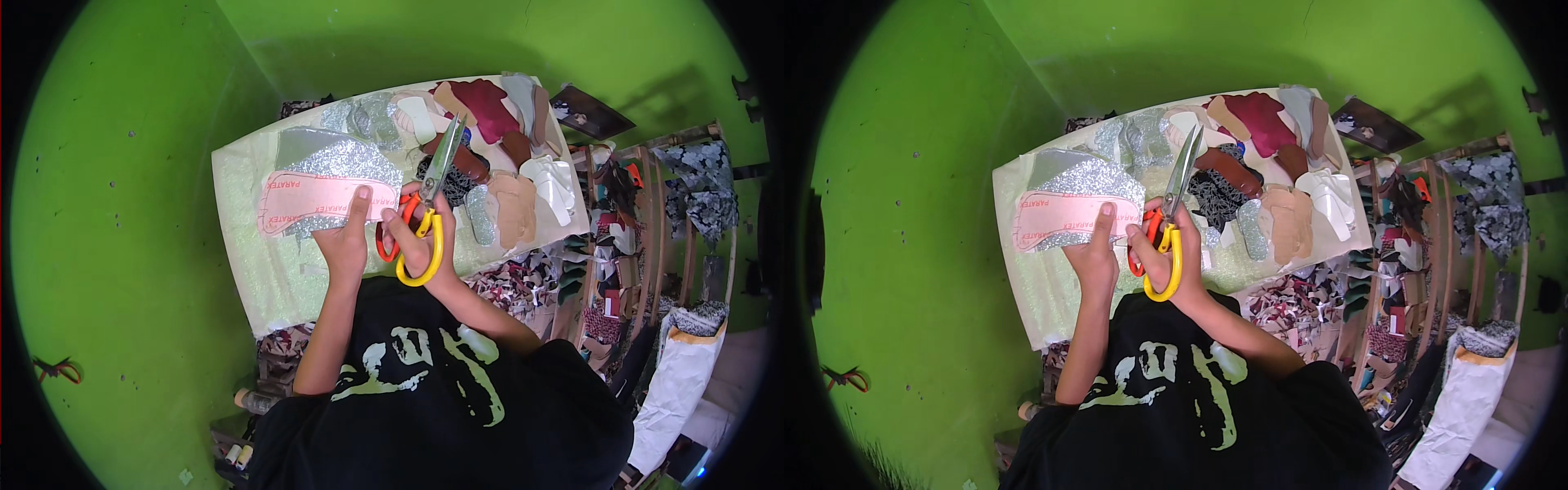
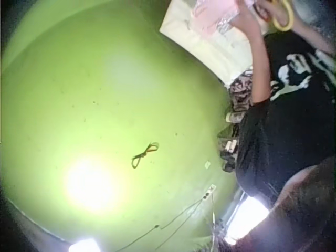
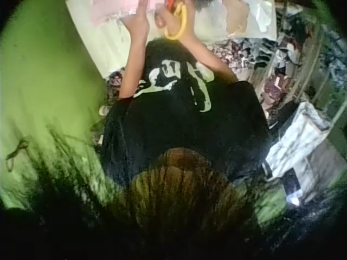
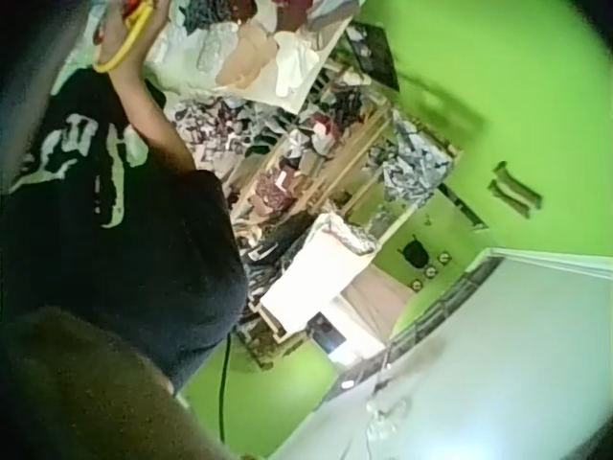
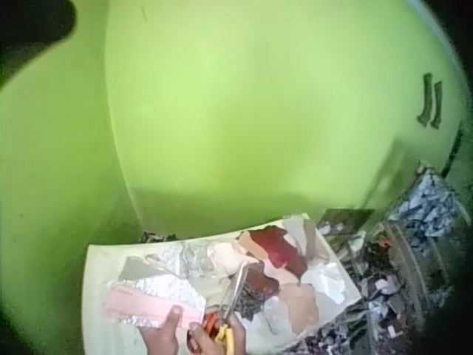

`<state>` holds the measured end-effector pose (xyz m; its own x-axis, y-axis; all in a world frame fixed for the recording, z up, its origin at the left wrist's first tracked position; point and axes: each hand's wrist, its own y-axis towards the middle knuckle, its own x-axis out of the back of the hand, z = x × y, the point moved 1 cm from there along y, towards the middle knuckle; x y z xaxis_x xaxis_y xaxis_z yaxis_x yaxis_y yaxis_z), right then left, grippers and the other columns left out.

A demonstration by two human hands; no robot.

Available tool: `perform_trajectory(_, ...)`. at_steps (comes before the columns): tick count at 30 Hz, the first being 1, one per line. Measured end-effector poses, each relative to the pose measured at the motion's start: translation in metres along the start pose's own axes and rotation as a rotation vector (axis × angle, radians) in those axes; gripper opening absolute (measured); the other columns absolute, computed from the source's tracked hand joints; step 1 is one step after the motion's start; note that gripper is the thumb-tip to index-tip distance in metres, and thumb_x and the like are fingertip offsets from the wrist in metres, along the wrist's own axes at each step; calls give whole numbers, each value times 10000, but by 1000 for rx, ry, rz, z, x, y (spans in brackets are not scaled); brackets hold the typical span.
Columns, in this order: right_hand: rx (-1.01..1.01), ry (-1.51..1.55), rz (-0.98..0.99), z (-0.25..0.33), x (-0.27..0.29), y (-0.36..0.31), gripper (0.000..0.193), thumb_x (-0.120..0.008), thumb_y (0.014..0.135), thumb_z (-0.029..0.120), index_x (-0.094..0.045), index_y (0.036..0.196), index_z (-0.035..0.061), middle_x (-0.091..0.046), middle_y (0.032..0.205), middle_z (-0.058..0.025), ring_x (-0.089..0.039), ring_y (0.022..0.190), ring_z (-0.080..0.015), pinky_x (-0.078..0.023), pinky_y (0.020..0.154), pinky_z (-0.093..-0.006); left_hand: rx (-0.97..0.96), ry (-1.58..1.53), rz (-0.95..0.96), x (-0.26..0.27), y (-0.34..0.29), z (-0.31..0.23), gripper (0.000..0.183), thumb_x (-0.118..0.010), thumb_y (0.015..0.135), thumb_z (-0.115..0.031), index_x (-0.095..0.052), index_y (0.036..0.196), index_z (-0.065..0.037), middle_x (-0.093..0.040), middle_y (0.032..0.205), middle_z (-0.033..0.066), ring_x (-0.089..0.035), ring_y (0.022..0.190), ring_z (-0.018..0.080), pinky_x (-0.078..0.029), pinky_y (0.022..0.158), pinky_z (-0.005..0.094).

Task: Cutting out shoe component shapes from leather or synthetic material using scissors.

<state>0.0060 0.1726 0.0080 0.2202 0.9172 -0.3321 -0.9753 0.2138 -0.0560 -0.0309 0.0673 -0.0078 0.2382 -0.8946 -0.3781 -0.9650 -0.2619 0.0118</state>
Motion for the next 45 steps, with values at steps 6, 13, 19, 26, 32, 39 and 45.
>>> perform_trajectory(6, -91, 38, 131, 2, 11, -6, 259, -621, 913, 20, -469, 1123, 17, -560, 726, -32, -535, 553, -80, -441, 508, -227, 18, 17, 94, 8, 9, -5, 328, -758, 852, -58, -580, 1113, 32, -637, 1049, 97, -617, 921, 146, -506, 821, 290)
perform_trajectory(13, -96, -413, 466, 4, 55, -20, 699, -701, 842, 515, -377, 1204, 12, -561, 853, -58, -559, 768, -161, -466, 706, -299, 192, 68, 257, 46, 53, -25, 507, -793, 767, -1, -518, 1191, 38, -635, 1092, 123, -646, 978, 202, -550, 837, 335)
perform_trajectory(19, -35, -645, 594, 10, 39, -26, 604, -709, 886, 396, -344, 1132, -17, -584, 834, -152, -605, 718, -282, -494, 688, -382, 55, 140, 316, 34, 52, -29, 744, -778, 774, 29, -319, 1359, 1, -585, 1172, 148, -639, 1025, 213, -552, 875, 354)
perform_trajectory(26, -82, -579, 515, 8, 37, -26, 739, -486, 896, 711, -380, 1055, -3, -551, 701, -102, -570, 584, -183, -464, 544, -305, 94, 140, 312, 30, 48, -31, 767, -774, 772, 39, -298, 1373, -8, -571, 1191, 156, -631, 1044, 215, -554, 874, 348)
perform_trajectory(32, -231, -649, 530, 20, 33, -31, 673, -474, 926, 676, -397, 1039, 17, -535, 657, -77, -540, 525, -150, -427, 481, -282, 136, 146, 310, 35, 48, -32, 791, -785, 764, 35, -292, 1381, -10, -574, 1197, 151, -628, 1051, 209, -552, 878, 344)
perform_trajectory(39, -55, -643, 480, 3, 38, -26, 544, -623, 933, 493, -381, 1010, 12, -513, 673, -146, -537, 560, -311, -414, 546, -383, 203, 121, 394, 35, 38, -22, 828, -807, 743, 30, -294, 1391, -16, -571, 1221, 137, -599, 1110, 213, -521, 946, 363)
perform_trajectory(45, -76, -643, 494, 8, 37, -26, 655, -649, 876, 578, -382, 1012, -5, -512, 676, -134, -499, 555, -267, -417, 555, -366, 283, 47, 403, 37, 33, -21, 875, -794, 743, 58, -266, 1436, -33, -555, 1266, 132, -587, 1141, 217, -511, 961, 368)
